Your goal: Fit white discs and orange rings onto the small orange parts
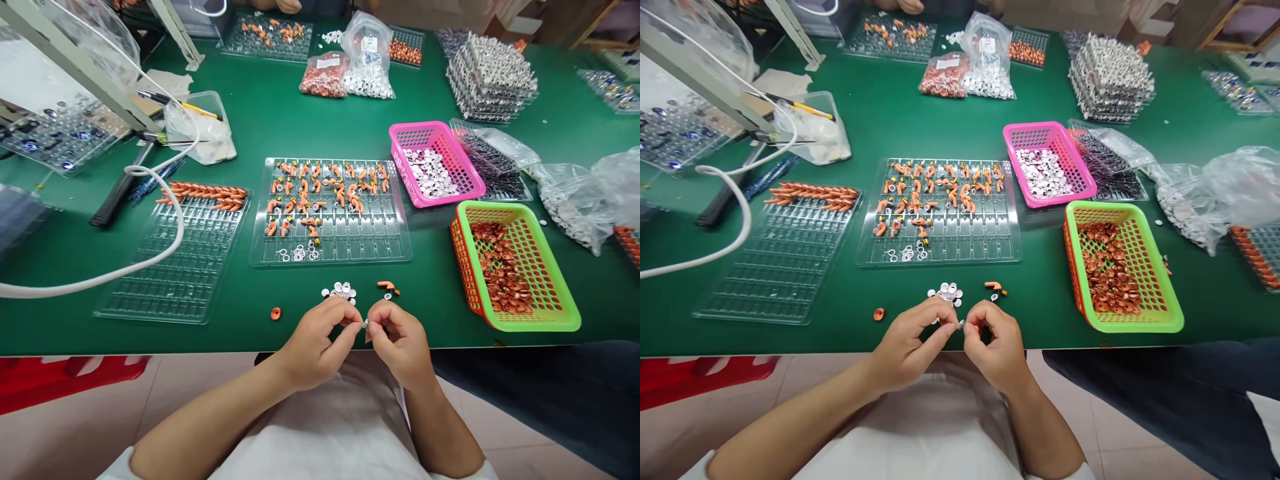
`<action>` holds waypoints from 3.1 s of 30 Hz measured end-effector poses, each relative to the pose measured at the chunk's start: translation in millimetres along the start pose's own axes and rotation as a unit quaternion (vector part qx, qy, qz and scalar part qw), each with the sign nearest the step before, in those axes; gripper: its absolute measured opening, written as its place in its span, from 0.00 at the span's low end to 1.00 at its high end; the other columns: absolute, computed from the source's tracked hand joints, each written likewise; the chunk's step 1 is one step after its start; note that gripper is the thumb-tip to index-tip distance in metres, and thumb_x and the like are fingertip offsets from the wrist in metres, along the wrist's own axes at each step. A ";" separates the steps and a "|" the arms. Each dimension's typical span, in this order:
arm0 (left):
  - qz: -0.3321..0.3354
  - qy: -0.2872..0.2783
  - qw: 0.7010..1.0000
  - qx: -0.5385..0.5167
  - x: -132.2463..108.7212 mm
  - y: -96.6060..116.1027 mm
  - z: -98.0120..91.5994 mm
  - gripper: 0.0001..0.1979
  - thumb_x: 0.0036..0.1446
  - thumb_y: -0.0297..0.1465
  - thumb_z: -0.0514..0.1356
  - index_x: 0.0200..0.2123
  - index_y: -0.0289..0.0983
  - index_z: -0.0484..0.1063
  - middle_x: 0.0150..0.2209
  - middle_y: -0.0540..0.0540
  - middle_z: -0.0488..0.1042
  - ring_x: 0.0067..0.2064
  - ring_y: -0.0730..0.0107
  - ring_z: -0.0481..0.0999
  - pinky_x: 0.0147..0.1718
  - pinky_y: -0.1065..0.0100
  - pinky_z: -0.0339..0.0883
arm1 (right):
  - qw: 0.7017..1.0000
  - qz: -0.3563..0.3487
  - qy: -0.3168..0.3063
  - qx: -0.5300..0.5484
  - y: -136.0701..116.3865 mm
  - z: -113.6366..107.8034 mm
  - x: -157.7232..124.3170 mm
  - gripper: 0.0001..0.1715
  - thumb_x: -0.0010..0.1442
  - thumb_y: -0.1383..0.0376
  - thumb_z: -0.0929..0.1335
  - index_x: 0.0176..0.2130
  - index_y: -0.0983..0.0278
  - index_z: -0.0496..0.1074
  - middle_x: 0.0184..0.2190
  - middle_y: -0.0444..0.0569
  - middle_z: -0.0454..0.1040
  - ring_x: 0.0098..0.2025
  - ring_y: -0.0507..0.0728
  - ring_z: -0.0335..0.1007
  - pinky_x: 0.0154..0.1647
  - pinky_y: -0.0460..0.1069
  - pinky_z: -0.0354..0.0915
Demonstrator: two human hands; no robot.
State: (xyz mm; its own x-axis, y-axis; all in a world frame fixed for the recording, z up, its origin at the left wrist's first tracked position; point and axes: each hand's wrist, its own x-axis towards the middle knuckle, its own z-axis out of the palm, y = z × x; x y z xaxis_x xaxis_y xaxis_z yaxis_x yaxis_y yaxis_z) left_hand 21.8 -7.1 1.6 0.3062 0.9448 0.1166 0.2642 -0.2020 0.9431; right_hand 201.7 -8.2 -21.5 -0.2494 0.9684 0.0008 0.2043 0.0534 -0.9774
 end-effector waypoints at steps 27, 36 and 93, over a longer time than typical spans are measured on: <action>-0.044 0.087 0.918 0.384 47.7 -25.6 -91.5 0.07 0.59 0.26 0.53 0.30 0.37 0.69 0.31 0.45 0.75 0.35 0.61 0.74 0.36 0.63 0.68 | 0.978 0.052 -0.047 0.195 16.1 -11.6 -3.3 0.11 0.65 0.64 0.67 0.30 0.62 0.67 0.29 0.43 0.65 0.27 0.50 0.65 0.28 0.45 0.62; -0.065 0.047 0.902 0.425 59.6 -42.8 -114.1 0.10 0.58 0.24 0.54 0.35 0.36 0.75 0.38 0.40 0.80 0.43 0.53 0.77 0.43 0.56 0.72 | 0.987 0.037 -0.039 0.155 17.5 -14.6 -7.9 0.09 0.65 0.68 0.65 0.30 0.62 0.67 0.28 0.44 0.67 0.28 0.52 0.65 0.28 0.46 0.61; -0.189 0.116 0.964 -0.146 16.2 5.0 -4.7 0.10 0.59 0.37 0.63 0.33 0.35 0.78 0.29 0.46 0.81 0.29 0.67 0.80 0.28 0.70 0.76 | 0.972 -0.204 0.068 -0.095 -15.8 20.6 -9.0 0.14 0.56 0.78 0.65 0.36 0.59 0.68 0.52 0.54 0.75 0.45 0.58 0.78 0.43 0.54 0.76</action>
State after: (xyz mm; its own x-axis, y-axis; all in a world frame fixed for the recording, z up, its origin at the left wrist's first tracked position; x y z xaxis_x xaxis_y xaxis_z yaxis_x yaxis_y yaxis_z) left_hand 23.8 8.4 9.7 0.0171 0.9756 -0.2188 0.0377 0.2181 0.9752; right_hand 181.3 -22.9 -10.5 -0.2212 0.8797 0.4209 0.2896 0.4714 -0.8330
